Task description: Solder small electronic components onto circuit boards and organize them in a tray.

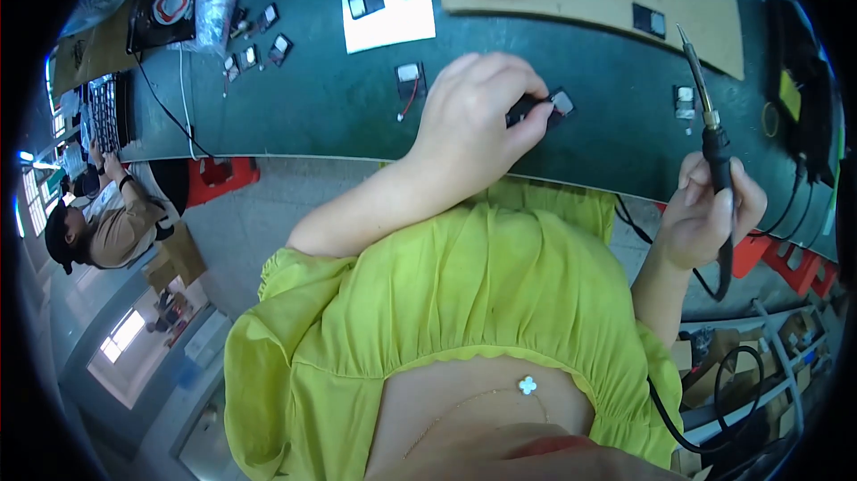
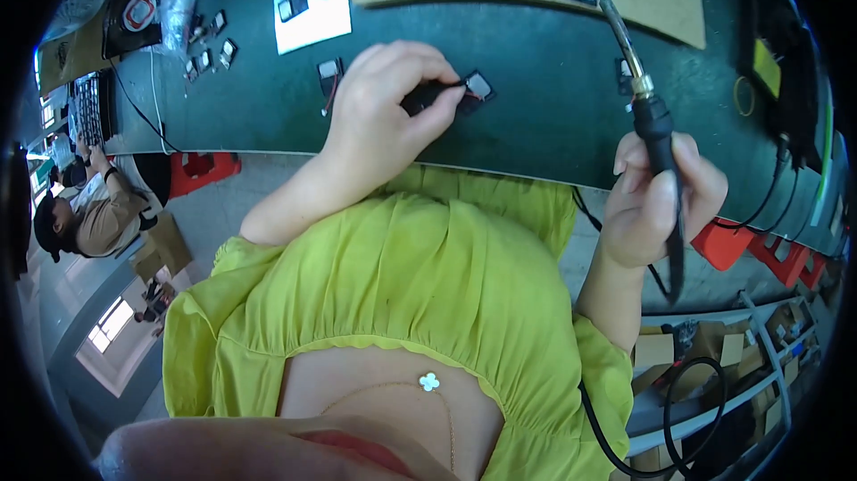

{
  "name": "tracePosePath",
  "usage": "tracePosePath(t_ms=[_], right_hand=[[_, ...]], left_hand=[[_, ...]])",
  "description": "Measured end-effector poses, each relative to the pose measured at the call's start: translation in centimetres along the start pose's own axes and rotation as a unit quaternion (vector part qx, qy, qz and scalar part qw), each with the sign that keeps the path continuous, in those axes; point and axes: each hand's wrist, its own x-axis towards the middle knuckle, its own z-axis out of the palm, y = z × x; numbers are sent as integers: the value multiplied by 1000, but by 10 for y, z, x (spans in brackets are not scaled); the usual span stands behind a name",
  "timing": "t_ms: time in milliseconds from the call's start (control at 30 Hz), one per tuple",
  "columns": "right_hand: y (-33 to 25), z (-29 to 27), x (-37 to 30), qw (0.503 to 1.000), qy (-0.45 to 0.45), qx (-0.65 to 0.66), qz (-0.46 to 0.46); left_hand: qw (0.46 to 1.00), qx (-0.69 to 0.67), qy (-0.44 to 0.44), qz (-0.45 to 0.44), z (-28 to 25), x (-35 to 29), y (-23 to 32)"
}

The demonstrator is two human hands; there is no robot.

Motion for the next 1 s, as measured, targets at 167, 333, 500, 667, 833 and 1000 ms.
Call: tracePosePath(t_ms=[167, 333, 500, 667, 833, 1000], right_hand=[[-14, 1, 19, 928, 53, 334, 156], [-13, 9, 24, 860, 39, 458, 221], [-11, 35, 17, 917, -9, 339, 207], [-8, 72, -17, 875, -141, 378, 268], [14, 70, -22, 875, -113, 388, 266], [8, 63, -16, 908, -67, 337, 237]], left_hand=[[999, -31, -25, -25, -12, -5, 12], [995, -82, 54, 12, -33, -11, 5], [986, -21, 166, -22, -66, -27, -18], [937, -79, 340, -29, -82, -39, -60], [961, 5, 259, -94, -90, -73, -76], [985, 106, 135, -30, -81, -77, -66]])
